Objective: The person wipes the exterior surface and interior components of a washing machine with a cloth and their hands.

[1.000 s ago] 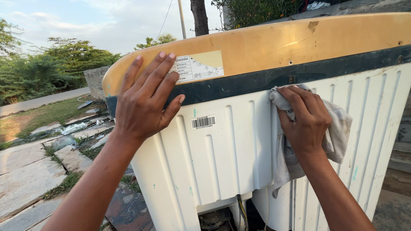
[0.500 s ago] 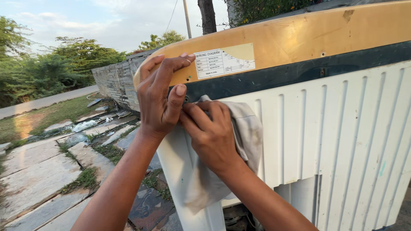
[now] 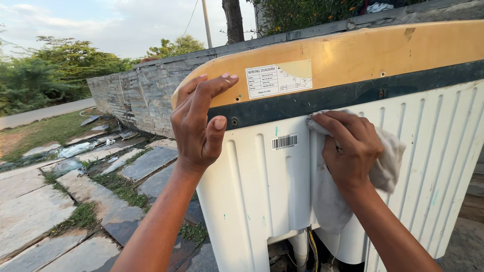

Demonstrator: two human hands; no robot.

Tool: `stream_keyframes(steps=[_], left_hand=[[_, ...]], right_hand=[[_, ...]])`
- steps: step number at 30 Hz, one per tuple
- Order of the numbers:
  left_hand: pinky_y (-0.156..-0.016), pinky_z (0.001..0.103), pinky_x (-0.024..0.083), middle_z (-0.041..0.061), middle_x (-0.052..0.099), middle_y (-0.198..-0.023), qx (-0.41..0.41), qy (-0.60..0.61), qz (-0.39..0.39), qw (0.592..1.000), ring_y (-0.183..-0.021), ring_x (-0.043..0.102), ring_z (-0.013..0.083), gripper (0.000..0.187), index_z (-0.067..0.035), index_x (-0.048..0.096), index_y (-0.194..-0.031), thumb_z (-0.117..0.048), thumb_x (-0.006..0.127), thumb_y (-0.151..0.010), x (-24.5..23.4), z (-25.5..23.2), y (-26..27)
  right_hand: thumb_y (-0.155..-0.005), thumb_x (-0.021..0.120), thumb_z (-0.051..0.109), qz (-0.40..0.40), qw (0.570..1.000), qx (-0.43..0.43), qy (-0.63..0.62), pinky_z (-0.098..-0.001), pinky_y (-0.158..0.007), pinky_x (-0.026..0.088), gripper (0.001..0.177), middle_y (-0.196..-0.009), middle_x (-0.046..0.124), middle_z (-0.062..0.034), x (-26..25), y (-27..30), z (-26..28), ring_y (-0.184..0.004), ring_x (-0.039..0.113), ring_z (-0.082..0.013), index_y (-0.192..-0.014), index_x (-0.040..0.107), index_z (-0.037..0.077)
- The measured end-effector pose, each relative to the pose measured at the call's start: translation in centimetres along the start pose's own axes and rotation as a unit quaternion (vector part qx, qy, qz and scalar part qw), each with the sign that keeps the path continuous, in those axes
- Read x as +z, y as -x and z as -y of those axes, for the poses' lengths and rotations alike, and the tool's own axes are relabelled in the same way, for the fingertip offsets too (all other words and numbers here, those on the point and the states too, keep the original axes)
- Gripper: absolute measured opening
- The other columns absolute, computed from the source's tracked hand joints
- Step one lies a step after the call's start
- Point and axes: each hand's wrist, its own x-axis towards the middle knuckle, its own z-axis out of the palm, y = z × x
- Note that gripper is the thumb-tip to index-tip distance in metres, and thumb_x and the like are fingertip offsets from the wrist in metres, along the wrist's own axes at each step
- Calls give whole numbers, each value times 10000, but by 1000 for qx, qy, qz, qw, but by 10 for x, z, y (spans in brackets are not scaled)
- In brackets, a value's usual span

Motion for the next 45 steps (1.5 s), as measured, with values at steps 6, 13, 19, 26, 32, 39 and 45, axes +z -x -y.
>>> stream_keyframes(steps=[6, 13, 19, 26, 32, 39, 45], left_hand=[[-1112, 384, 489, 75, 761, -1262, -78, 68, -34, 994, -1225, 733, 219, 814, -84, 575, -1273, -769, 190, -1059, -3, 5, 2], [-1163, 354, 431, 242, 635, -1445, -144, 311, 25, 939, -1380, 591, 259, 853, -26, 399, -1414, -787, 323, -1036, -26, 10, -4], [-1219, 355, 433, 220, 633, -1455, -156, 289, 55, 943, -1385, 583, 247, 863, -4, 398, -1445, -769, 260, -1070, -24, -2, -6], [-1308, 544, 58, 108, 691, -1320, -105, 12, 5, 994, -1437, 534, 309, 835, -37, 550, -1265, -691, 76, -1057, 20, -41, -13], [-1317, 616, 28, 115, 641, -1450, -61, -34, 67, 995, -1559, 437, 292, 723, -98, 528, -1410, -636, 140, -1121, 88, -76, -13], [-1299, 638, 30, 77, 685, -1372, 2, -57, 98, 994, -1537, 449, 297, 549, -114, 528, -1398, -552, 357, -1114, 183, -93, -49], [-1239, 666, 51, 54, 694, -1316, 56, -113, 104, 986, -1493, 453, 317, 549, -100, 551, -1361, -556, 402, -1095, 278, -82, -100]], right_hand=[[-901, 754, -51, -24, 996, -81, 11, -363, -796, 517, 300, -1064, 752, -5, 17, -10, 35, -940, 691, -182, -1058, 794, 201], [-862, 709, 74, 22, 987, -119, -104, -388, -853, 516, 320, -1136, 713, -14, 42, -20, 149, -944, 663, -204, -1174, 759, 119], [-907, 701, 177, 28, 974, -218, -58, -385, -860, 501, 304, -1148, 709, -5, 29, -29, 128, -970, 652, -207, -1201, 768, 147], [-863, 705, 162, 24, 984, -175, -26, -384, -853, 498, 296, -1154, 708, 25, 9, -25, 46, -943, 654, -193, -1152, 763, 179], [-822, 702, 16, 19, 992, -127, -13, -387, -844, 503, 385, -1089, 693, -11, -11, -15, -40, -970, 667, -214, -1130, 786, 232], [-843, 715, -39, 10, 999, -40, 24, -399, -833, 507, 365, -1075, 715, 10, -41, -4, -158, -1005, 687, -213, -1071, 799, 232], [-849, 557, -184, -3, 988, 137, -76, -334, -842, 589, 488, -1110, 704, -36, -79, -5, -280, -1006, 717, -210, -1098, 801, 156]])
